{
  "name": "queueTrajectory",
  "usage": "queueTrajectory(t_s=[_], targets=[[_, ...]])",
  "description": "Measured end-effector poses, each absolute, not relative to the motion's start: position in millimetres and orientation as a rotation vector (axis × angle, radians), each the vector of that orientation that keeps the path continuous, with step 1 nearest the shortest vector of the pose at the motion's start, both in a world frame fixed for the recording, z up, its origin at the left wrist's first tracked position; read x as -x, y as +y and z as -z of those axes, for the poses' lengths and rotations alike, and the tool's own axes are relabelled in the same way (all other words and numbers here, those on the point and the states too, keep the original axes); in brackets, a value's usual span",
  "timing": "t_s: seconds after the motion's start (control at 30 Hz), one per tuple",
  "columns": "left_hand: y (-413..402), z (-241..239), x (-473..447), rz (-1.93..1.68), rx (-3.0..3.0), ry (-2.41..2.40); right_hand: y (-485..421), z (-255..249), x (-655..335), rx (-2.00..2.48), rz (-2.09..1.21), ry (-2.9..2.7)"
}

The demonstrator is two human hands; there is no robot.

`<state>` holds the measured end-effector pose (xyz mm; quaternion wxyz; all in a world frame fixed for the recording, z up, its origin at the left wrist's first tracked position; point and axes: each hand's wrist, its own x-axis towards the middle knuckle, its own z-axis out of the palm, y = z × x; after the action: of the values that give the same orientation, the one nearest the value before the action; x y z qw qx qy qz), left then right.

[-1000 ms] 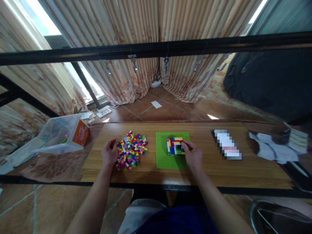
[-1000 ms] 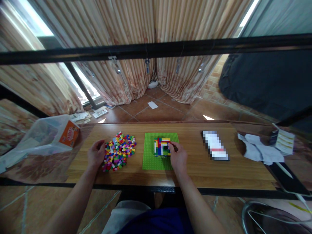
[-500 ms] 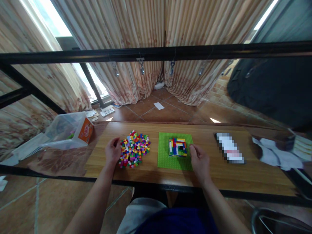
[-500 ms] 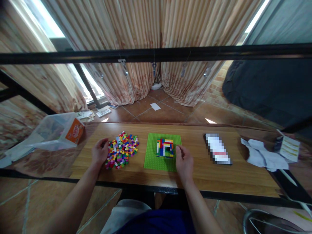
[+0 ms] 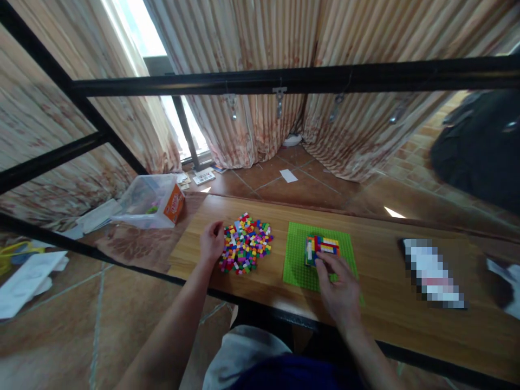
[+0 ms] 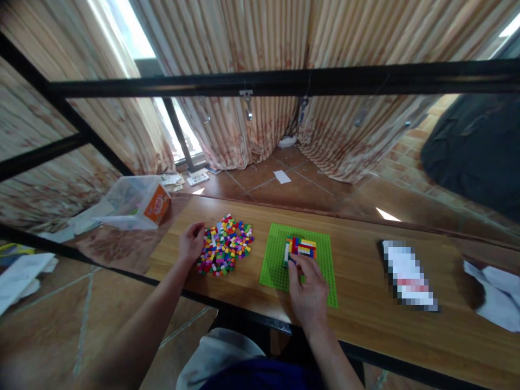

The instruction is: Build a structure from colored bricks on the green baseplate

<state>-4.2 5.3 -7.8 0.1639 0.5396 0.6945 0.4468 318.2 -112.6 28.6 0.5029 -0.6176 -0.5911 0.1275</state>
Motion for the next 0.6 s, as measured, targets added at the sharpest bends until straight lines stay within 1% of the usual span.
queueTrajectory(t_s=[0.27, 0.6], targets=[[4.3, 9.7, 3.3, -1.313, -1.52, 1.964, -108.5, -16.4, -271.8, 1.421, -0.379, -1.715], [3.4, 11.8, 1.4, -1.379, -1.543, 1.919, -94.8, -9.9, -250.6, 1.375, -0.448, -1.826]])
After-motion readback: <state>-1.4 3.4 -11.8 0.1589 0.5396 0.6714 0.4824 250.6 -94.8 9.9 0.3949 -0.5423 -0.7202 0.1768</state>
